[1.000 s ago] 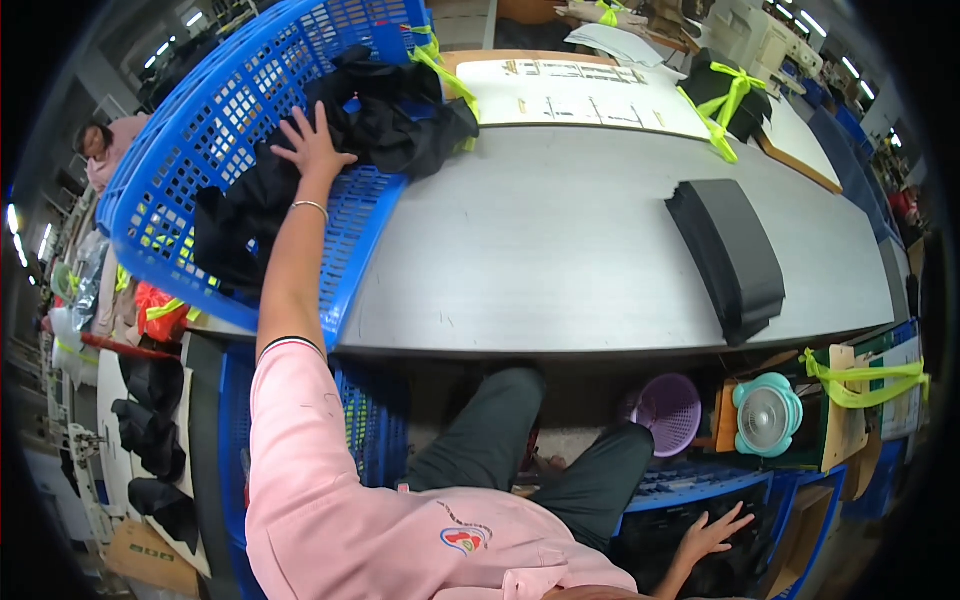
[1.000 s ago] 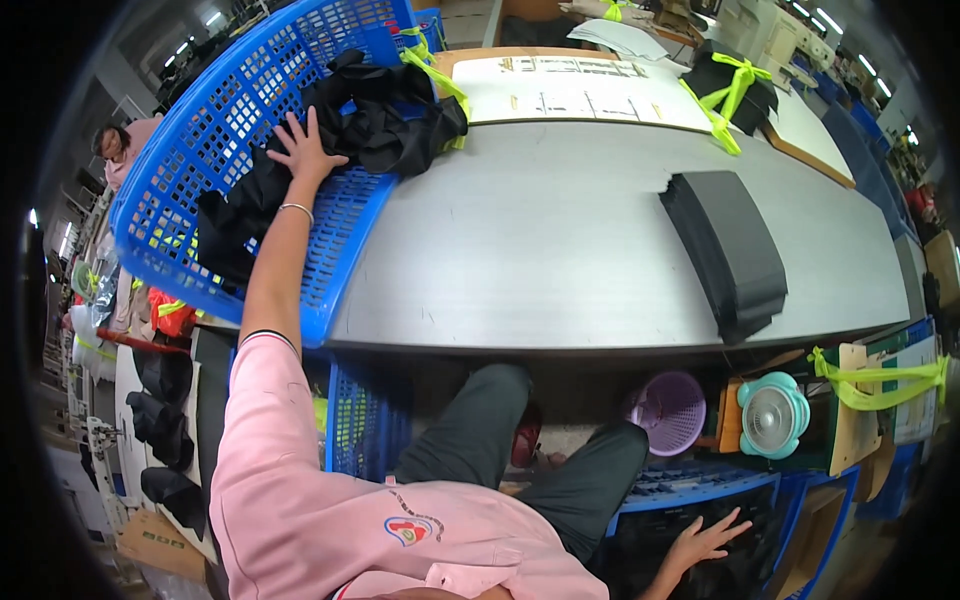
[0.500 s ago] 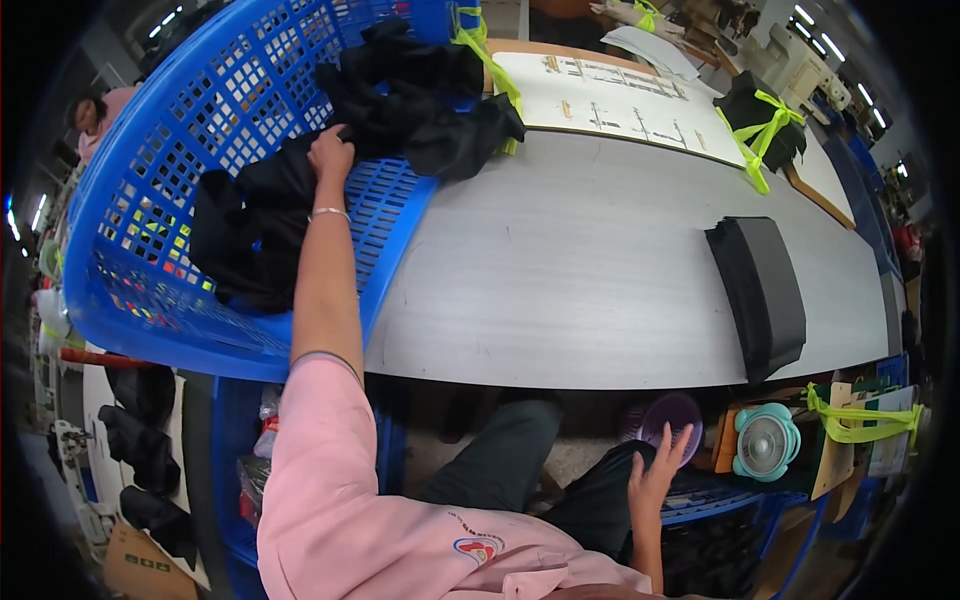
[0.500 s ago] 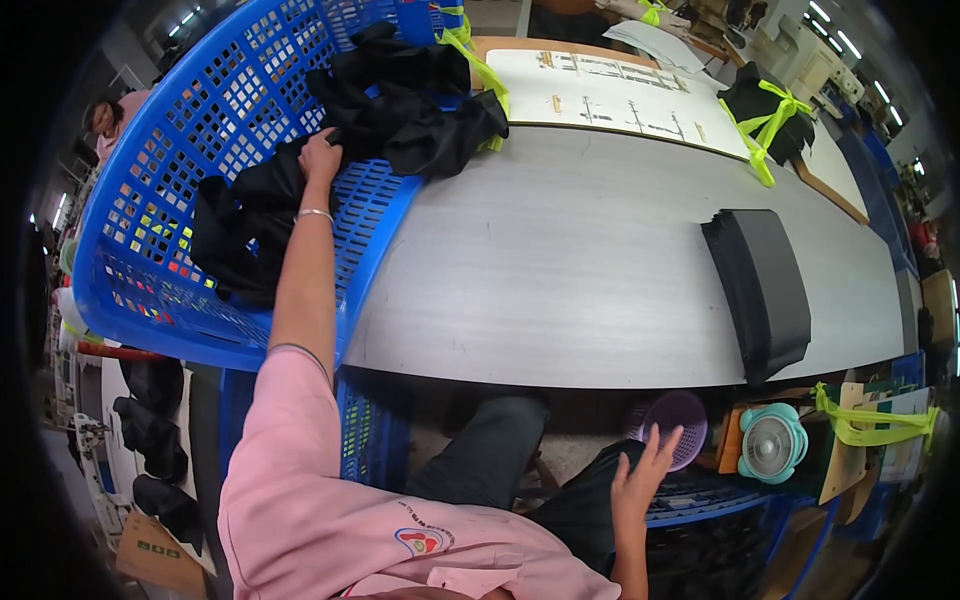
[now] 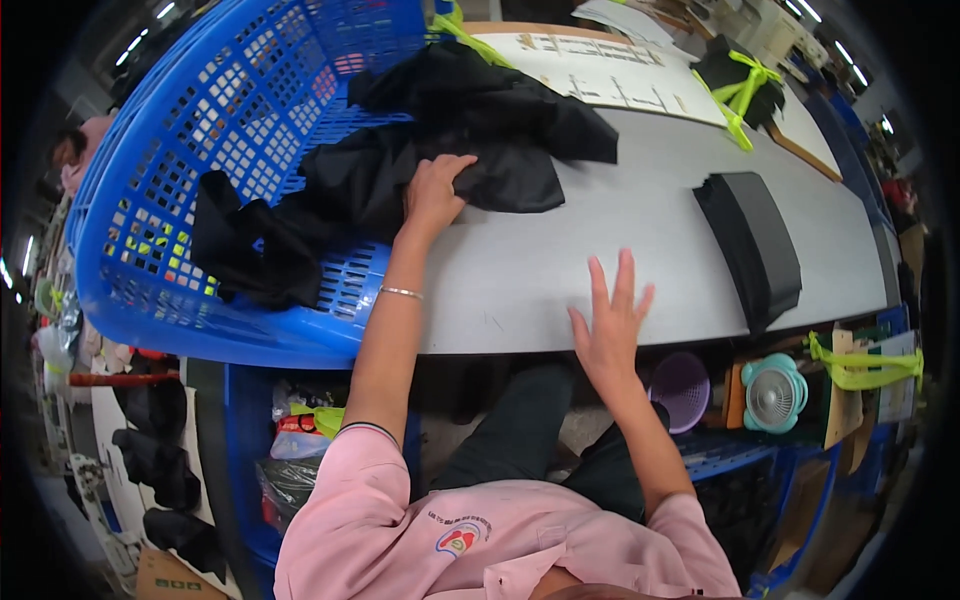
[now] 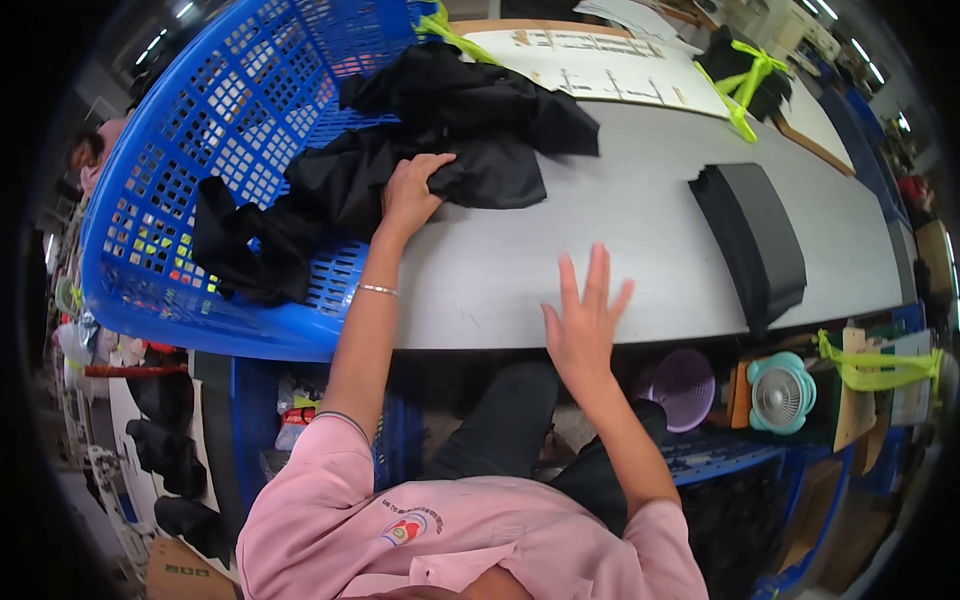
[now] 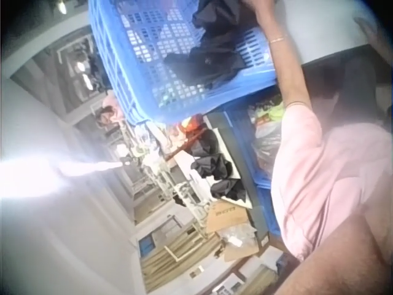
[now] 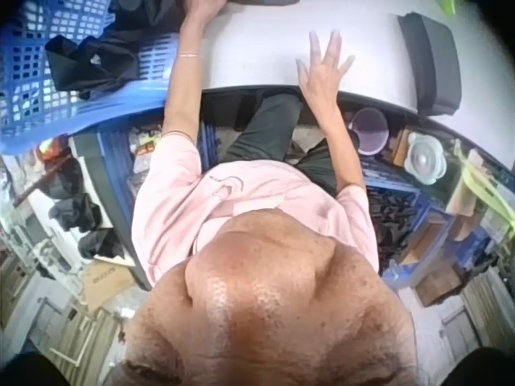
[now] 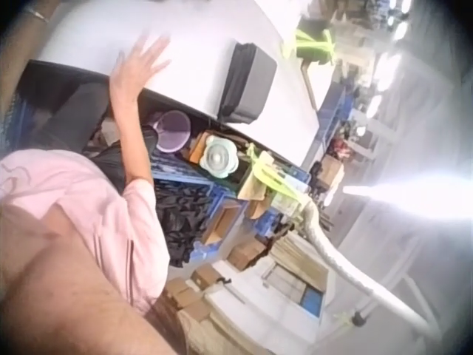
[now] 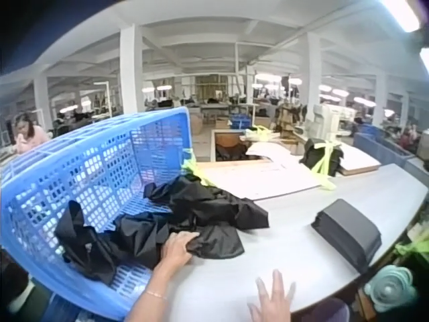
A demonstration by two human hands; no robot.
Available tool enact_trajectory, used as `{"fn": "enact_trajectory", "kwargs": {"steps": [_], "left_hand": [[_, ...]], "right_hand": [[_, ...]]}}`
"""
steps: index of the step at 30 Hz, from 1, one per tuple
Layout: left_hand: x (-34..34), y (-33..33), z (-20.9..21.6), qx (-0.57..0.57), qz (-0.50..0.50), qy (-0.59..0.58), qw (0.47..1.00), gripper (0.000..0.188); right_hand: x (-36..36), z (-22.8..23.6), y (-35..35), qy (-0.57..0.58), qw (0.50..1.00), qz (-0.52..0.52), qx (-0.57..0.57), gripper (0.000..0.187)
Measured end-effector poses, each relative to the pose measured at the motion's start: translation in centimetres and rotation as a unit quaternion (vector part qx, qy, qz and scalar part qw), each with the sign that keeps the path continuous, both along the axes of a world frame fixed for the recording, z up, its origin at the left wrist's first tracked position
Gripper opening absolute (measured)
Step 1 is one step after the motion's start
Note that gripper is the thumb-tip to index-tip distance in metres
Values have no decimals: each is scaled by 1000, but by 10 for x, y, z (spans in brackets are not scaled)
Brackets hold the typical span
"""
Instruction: Inspecting, folding, and organizing black fabric components into crates at a workstation.
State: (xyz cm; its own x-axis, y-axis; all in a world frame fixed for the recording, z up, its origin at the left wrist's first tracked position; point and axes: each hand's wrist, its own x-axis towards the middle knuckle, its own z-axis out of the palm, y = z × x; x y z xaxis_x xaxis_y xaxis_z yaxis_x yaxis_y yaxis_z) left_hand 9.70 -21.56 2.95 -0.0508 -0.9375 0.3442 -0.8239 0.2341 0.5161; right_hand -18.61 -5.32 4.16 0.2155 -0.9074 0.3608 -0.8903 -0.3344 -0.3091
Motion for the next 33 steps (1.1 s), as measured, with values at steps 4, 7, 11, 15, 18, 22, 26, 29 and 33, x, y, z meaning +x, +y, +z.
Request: {"fn": "enact_trajectory", "kwargs": {"steps": [4,7,11,15,18,22,26,29,33], "left_hand": [[-22,47,13,5,-29,-44,999,70],[-33,79,17,-43,-83,-40,995,75],[-39,104,11,-42,-123,-38,991,69],[-26,124,6,-22,-96,66,993,60],[-21,150,2,-17,-85,126,988,51],[-29,175,4,8,-72,165,984,49],[-67,192,18,16,-95,245,965,54],[-116,201,25,-21,-132,271,953,60],[-173,200,17,-78,-119,267,953,68]], "right_hand": [[-9,-8,-64,-123,990,-46,-58,54],[-38,-22,-124,-190,970,-90,-126,35],[-71,-31,-207,-215,964,-118,-99,28],[-86,-31,-268,-457,877,-111,97,26],[-79,-32,-284,-501,845,-80,166,27],[-57,-23,-248,-525,835,3,165,28],[-40,-1,-142,-423,903,29,-67,38],[-25,6,-42,-309,946,32,-97,42],[-12,3,64,-388,920,37,35,40]]}}
